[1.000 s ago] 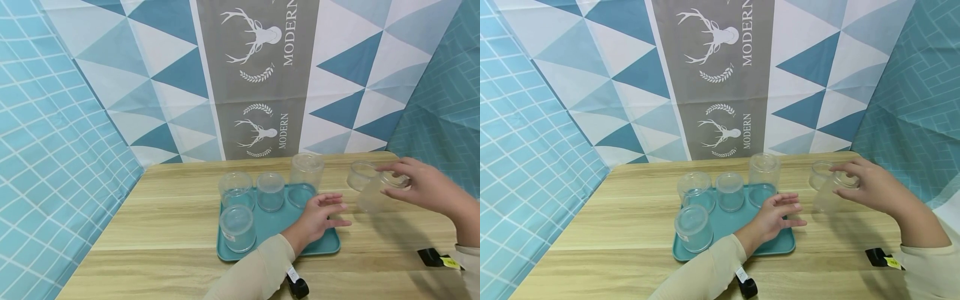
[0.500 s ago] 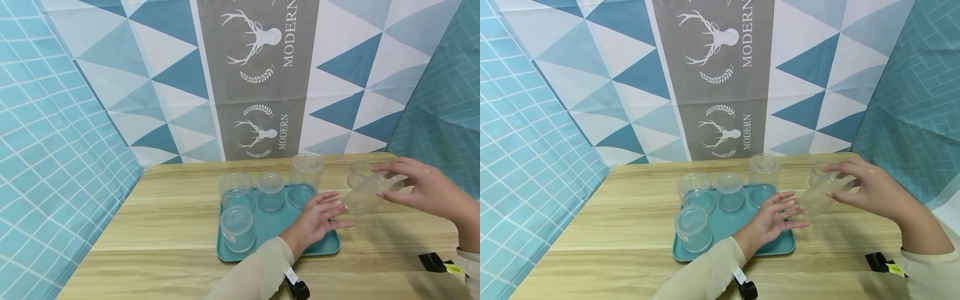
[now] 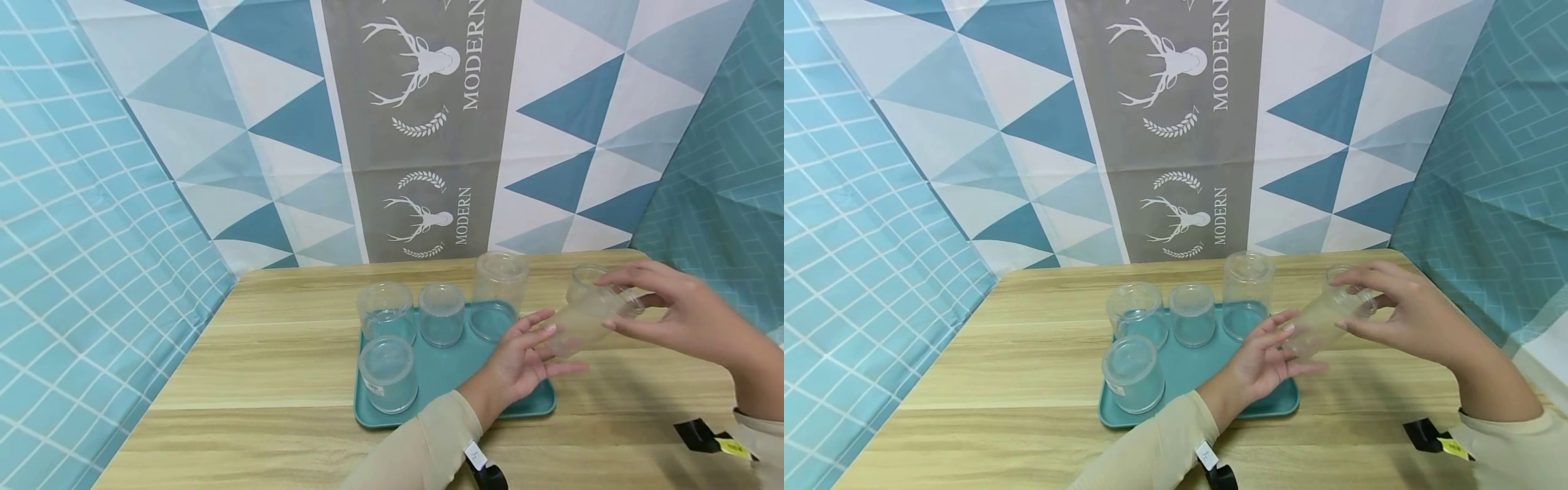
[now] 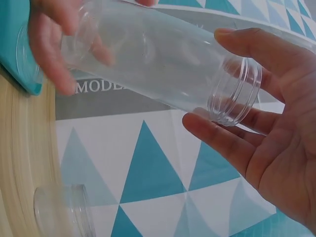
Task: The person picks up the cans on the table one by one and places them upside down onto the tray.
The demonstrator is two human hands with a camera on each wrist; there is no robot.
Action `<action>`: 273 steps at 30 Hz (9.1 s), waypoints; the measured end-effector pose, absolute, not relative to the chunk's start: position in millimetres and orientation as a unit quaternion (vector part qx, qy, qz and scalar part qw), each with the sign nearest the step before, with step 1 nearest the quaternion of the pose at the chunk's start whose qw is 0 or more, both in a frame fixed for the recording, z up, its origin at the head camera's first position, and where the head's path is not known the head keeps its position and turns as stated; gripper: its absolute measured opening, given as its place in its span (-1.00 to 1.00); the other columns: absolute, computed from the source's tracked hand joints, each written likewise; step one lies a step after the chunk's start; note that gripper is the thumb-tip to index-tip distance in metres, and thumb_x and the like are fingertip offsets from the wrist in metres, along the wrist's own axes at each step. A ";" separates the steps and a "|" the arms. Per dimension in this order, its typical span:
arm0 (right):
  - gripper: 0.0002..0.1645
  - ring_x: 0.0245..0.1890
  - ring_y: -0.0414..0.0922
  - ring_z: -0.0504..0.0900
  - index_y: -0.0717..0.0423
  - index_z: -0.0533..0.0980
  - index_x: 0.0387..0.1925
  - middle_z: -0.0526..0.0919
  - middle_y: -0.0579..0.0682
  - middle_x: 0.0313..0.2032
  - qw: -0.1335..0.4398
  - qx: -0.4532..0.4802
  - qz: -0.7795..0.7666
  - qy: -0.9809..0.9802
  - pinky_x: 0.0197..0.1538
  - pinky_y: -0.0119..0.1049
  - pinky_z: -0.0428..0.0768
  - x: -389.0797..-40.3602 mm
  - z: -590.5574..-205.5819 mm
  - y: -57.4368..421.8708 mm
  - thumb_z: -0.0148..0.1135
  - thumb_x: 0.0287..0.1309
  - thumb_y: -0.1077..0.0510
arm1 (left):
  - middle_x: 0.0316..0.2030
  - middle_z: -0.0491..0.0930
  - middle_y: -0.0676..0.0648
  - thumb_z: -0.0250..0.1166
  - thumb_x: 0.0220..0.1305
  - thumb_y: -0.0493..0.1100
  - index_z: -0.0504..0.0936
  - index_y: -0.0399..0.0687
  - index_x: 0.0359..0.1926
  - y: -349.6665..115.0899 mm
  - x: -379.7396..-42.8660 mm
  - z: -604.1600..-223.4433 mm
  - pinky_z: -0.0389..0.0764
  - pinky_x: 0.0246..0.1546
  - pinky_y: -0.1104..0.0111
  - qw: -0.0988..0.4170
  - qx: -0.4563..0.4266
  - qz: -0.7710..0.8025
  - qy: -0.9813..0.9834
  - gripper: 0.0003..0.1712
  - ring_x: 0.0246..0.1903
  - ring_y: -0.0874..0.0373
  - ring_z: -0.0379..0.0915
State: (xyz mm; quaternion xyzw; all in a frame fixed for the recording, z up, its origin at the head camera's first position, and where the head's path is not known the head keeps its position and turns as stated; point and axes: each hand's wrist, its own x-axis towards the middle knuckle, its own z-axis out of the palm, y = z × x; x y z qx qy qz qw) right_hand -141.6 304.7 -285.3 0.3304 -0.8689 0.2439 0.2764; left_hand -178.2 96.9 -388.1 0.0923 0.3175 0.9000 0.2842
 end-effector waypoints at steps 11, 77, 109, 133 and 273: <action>-0.15 0.02 -0.43 0.45 0.18 0.57 0.03 0.48 -0.23 0.07 0.269 0.343 0.252 -0.864 -0.18 -0.68 0.52 -139.4 -284.3 303.3 0.58 -0.50 0.54 | -0.18 0.61 -0.07 0.21 0.28 -0.39 0.57 -0.06 -0.04 92.3 -169.6 -382.0 0.53 -0.02 -0.15 0.235 0.108 0.910 0.323 -0.74 -0.21 0.09 0.64; -0.41 -0.18 -0.19 0.53 0.53 0.24 0.21 0.46 0.31 0.08 -0.052 0.098 0.522 -0.846 -0.19 -0.27 0.67 -168.2 -346.6 282.1 -0.08 0.50 0.04 | -0.08 0.56 0.04 0.51 -0.04 -0.39 0.69 -0.17 -0.03 -5.0 -147.1 -350.0 0.69 -0.35 0.35 -0.025 0.258 0.704 0.661 -0.54 -0.07 0.03 0.47; -0.17 -0.20 -0.02 0.56 0.68 0.03 0.28 0.40 0.30 -0.06 -0.183 0.088 0.522 -0.828 -0.21 -0.16 0.68 -179.8 -373.2 253.3 0.22 0.22 0.26 | -0.29 0.52 0.21 0.59 -0.15 -0.10 0.76 0.15 -0.10 -26.4 -151.3 -303.6 0.46 -0.34 0.53 -0.040 0.338 0.363 0.867 -0.54 -0.25 0.33 0.38; -0.15 -0.42 -0.04 0.51 0.60 0.04 0.27 0.35 0.17 -0.25 -0.204 0.079 0.521 -0.825 -0.44 -0.12 0.68 -178.7 -374.6 239.4 0.26 0.04 0.37 | -0.19 0.52 0.15 0.52 -0.21 -0.13 0.74 0.29 -0.07 -35.3 -160.8 -281.5 0.41 -0.54 0.52 -0.023 0.334 0.177 0.926 -0.47 -0.28 0.29 0.37; -0.53 -0.08 0.34 0.44 0.40 0.48 0.03 0.41 0.37 -0.02 0.208 0.152 0.224 -0.940 -0.16 0.25 0.47 -195.4 -339.2 336.5 0.36 0.04 0.36 | -0.06 0.49 0.18 0.44 0.12 -0.04 0.69 0.09 -0.02 91.4 -167.3 -381.6 0.36 -0.27 0.70 -0.035 0.316 0.392 0.863 -0.63 -0.15 0.42 0.43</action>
